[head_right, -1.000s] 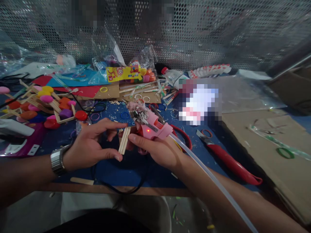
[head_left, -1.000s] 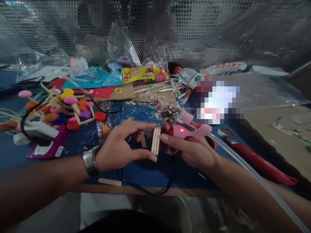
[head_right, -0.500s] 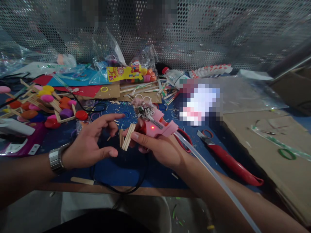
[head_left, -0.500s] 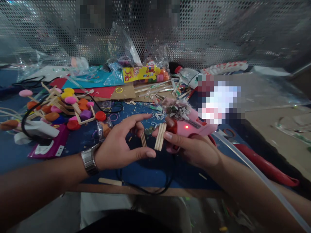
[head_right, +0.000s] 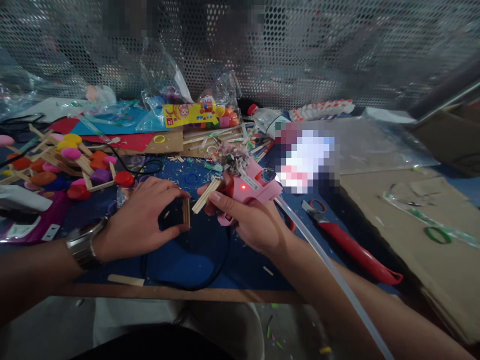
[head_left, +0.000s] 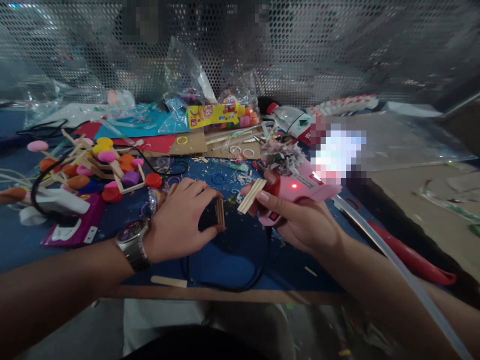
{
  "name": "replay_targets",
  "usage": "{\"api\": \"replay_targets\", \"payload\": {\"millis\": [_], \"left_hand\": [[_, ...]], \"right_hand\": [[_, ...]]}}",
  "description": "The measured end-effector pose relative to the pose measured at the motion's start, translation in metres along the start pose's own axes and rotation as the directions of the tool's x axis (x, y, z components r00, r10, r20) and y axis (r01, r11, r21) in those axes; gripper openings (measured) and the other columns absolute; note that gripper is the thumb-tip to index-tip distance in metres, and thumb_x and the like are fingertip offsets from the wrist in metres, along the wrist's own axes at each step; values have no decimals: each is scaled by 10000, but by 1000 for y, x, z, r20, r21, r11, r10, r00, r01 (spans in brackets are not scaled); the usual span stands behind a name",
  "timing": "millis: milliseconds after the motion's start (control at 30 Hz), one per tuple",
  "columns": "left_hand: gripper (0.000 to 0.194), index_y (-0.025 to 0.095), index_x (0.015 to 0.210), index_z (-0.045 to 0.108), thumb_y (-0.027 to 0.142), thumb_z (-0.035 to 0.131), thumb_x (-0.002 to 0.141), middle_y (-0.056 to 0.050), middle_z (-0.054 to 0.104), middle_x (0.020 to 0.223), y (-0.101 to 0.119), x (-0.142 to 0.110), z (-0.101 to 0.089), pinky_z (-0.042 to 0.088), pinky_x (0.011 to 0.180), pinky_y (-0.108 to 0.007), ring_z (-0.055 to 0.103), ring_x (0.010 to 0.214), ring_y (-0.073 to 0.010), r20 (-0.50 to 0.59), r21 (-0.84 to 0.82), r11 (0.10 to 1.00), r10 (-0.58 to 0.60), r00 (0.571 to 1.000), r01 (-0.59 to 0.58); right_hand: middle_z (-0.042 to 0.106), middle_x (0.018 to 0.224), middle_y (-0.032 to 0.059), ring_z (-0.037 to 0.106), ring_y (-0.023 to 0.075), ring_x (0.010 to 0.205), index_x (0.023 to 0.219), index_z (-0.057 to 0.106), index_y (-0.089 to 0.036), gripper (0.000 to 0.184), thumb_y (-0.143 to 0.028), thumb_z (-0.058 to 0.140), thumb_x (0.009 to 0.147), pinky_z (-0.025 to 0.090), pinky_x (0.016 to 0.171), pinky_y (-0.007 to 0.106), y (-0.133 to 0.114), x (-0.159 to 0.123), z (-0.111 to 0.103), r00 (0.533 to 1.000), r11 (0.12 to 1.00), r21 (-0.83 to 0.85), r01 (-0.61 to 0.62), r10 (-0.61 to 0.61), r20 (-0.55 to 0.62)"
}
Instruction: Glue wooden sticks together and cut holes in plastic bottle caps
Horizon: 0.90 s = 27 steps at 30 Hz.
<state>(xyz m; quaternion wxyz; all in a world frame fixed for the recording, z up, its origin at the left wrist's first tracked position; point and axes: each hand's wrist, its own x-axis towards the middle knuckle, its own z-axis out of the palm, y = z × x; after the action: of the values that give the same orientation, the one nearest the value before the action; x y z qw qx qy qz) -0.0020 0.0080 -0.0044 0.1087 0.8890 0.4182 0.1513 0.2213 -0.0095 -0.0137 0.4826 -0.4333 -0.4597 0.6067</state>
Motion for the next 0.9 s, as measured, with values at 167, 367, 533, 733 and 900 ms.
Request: {"api": "replay_targets", "payload": {"millis": [167, 367, 533, 733, 900], "left_hand": [[260, 175, 1112, 640, 234, 655, 859, -70, 704, 1042, 1, 0, -1, 488, 889, -418, 617, 1007, -258, -7, -203, 979, 14, 1000, -15], [210, 196, 1056, 659, 269, 704, 864, -31, 729, 969, 2, 0, 0, 537, 808, -314, 670, 875, -184, -74, -421, 907, -32, 997, -2], [156, 189, 931, 705, 314, 759, 856, -21, 752, 874, 1, 1, 1, 557, 762, -265, 691, 789, -151, -125, -560, 829, -97, 987, 10], [137, 180, 907, 752, 311, 743, 868, -30, 786, 862, 0, 4, 1, 575, 725, -250, 711, 770, -149, -170, -607, 795, -159, 973, 24], [114, 186, 887, 757, 295, 731, 866, -27, 792, 851, 2, 3, -1, 577, 707, -254, 712, 762, -154, -181, -561, 827, -180, 967, 49]], "right_hand": [[723, 839, 21, 662, 205, 774, 938, 774, -260, 232, -450, 796, 808, 504, 679, 345, 5, 2, -3, 999, 1000, 7, 23, -22, -30], [742, 893, 28, 683, 223, 811, 905, 729, -264, 249, -465, 810, 781, 541, 790, 393, 4, 3, 0, 999, 1000, 4, 24, -24, -43], [770, 962, 26, 725, 234, 863, 877, 691, -257, 302, -466, 849, 726, 558, 802, 396, 1, 2, 4, 999, 997, 60, -45, 44, 23], [787, 952, 42, 741, 224, 848, 929, 795, -242, 261, -462, 819, 789, 564, 752, 353, 5, -1, -2, 987, 997, -16, -70, 72, 141], [795, 958, 34, 735, 227, 894, 964, 812, -262, 243, -447, 810, 806, 588, 881, 401, 6, -1, -1, 989, 998, -30, -49, 53, 138]]}}
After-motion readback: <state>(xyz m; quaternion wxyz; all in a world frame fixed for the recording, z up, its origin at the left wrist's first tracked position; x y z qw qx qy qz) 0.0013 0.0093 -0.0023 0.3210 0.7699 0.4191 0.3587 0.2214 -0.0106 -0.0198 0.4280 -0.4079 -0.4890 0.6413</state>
